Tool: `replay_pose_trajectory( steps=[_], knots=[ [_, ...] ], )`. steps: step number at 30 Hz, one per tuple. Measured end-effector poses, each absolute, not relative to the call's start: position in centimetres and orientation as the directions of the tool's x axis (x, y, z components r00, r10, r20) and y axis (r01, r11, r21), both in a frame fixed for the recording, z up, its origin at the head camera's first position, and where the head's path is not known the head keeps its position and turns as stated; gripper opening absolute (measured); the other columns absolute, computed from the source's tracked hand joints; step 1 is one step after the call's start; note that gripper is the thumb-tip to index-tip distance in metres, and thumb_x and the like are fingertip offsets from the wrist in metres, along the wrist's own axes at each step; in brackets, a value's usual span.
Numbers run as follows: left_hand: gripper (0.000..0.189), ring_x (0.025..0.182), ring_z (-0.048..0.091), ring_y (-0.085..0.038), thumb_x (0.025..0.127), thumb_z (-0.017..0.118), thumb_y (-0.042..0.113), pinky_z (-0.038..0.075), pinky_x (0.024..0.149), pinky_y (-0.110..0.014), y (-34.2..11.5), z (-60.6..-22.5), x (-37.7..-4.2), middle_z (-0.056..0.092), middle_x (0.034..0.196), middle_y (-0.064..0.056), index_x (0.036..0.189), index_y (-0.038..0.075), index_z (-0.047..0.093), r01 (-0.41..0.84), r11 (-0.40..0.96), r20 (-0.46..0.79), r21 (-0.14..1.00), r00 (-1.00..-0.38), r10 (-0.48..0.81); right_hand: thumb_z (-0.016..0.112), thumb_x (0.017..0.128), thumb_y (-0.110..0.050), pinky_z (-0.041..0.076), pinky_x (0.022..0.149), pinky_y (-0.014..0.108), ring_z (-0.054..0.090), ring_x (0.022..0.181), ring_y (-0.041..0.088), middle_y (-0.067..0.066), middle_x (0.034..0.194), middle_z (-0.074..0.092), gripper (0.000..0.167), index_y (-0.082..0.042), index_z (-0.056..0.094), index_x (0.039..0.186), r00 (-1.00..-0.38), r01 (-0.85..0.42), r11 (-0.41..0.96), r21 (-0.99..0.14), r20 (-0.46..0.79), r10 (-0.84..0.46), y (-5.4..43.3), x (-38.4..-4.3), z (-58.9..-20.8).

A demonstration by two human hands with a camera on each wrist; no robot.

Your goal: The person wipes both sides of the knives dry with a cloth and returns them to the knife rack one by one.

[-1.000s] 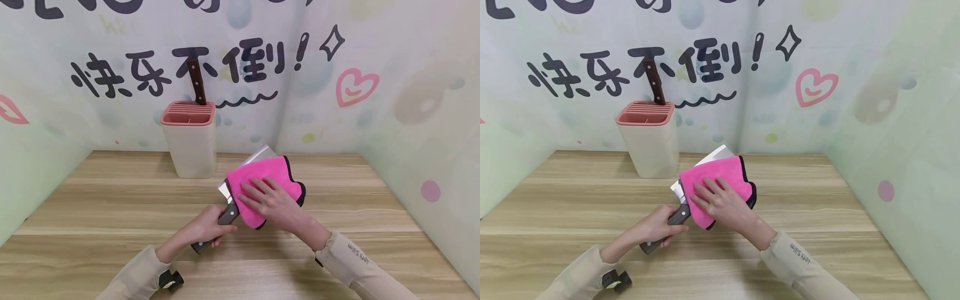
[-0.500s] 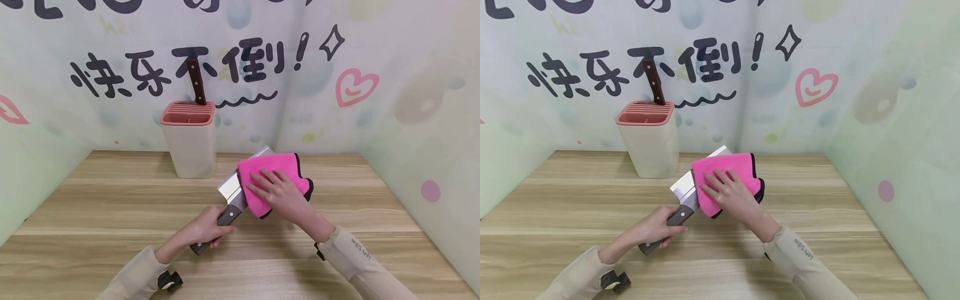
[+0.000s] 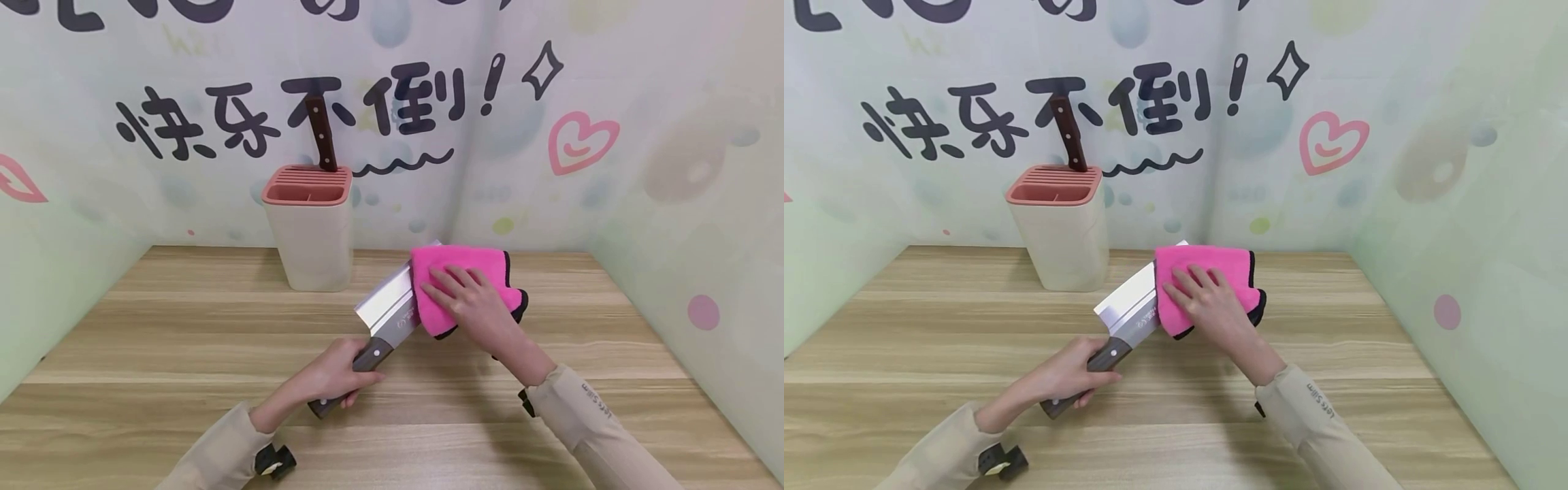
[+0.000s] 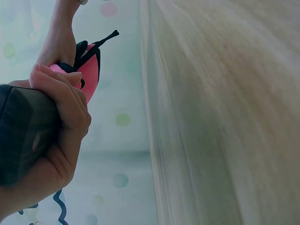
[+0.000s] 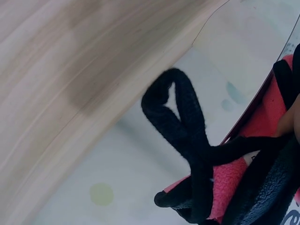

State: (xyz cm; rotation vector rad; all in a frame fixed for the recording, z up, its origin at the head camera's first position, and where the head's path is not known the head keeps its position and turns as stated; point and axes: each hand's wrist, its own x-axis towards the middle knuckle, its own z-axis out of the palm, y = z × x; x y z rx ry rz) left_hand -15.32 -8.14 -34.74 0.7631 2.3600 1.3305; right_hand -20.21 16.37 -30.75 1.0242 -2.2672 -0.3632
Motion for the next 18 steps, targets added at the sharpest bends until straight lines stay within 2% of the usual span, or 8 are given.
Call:
replay_pose_trajectory(
  steps=[10,18],
  knots=[
    [0.017,0.031,0.044,-0.006,0.081,0.061,0.007,0.043,0.032,-0.03,-8.3,-34.9,-15.3,0.046,0.04,0.0,0.077,0.001,0.045,0.277,0.423,-0.027,0.863,-0.81,0.585,0.069,0.072,0.004,0.045,0.084,0.043,0.048,0.11,0.031,0.012,0.118,0.056,0.051,-0.012,0.058,0.119,-0.552,-0.56,0.724,0.403,0.469,-0.689,17.4,-20.9,-31.1],
    [0.018,0.031,0.044,-0.006,0.082,0.061,0.008,0.043,0.032,-0.031,-8.4,-35.0,-15.3,0.046,0.041,0.0,0.077,0.001,0.045,0.279,0.419,-0.024,0.864,-0.808,0.589,0.066,0.072,0.007,0.046,0.078,0.045,0.05,0.106,0.033,0.015,0.116,0.056,0.046,-0.011,0.061,0.115,-0.548,-0.548,0.749,0.373,0.516,-0.658,18.1,-21.4,-31.4]
  ],
)
